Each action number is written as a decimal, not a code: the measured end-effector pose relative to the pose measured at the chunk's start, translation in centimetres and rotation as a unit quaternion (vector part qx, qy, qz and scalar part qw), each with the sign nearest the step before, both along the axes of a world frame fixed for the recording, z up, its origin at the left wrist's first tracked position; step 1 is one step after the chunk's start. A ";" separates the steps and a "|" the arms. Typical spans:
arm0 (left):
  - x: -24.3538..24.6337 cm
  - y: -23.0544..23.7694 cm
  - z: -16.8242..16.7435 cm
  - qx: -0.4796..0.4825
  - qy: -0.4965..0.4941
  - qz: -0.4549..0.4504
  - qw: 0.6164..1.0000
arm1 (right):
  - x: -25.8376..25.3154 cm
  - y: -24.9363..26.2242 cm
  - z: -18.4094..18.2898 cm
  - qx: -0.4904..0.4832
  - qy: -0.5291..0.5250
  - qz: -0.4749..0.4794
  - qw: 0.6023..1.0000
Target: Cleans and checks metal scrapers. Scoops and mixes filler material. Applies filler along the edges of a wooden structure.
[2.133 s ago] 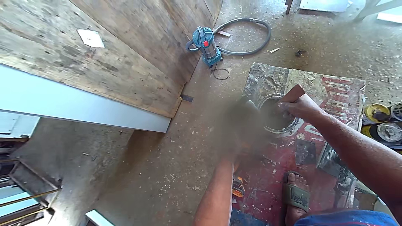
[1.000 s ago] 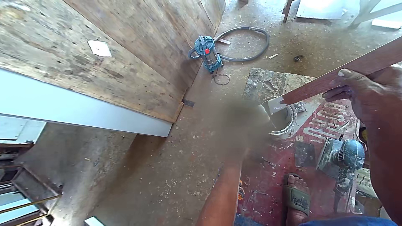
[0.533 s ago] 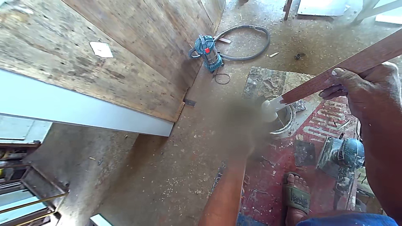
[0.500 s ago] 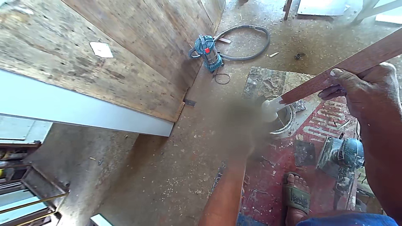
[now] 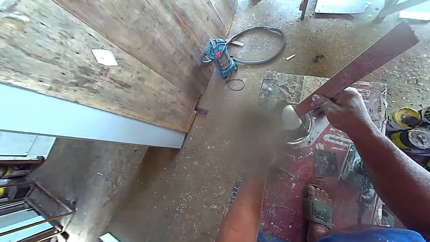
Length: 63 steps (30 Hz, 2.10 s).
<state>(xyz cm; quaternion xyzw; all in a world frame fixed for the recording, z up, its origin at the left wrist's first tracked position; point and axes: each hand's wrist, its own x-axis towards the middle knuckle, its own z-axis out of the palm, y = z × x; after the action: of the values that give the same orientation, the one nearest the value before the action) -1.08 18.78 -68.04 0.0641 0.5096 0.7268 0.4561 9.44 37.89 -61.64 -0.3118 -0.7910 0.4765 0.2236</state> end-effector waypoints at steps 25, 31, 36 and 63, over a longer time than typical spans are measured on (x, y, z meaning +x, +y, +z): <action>-2.9 -2.4 -1.4 -0.030 -0.085 0.108 0.990 | -7.3 -2.2 -10.7 -0.185 -0.309 0.011 0.933; -3.6 -2.5 -2.4 -0.036 -0.074 0.106 0.991 | -2.7 1.1 -3.7 -0.218 -0.106 -0.034 0.970; -3.3 -1.5 -1.2 -0.066 -0.054 0.115 0.990 | 0.9 3.1 3.2 -0.119 0.051 -0.042 0.991; -0.7 1.8 -2.8 0.031 -0.070 0.042 0.996 | 0.3 1.0 3.2 -0.045 0.071 -0.020 0.996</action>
<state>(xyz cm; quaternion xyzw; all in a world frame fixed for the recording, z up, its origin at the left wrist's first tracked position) -1.78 20.62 -70.86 0.0062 0.4558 0.7634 0.4576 9.77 38.87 -58.42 -0.3030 -0.7443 0.5282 0.2741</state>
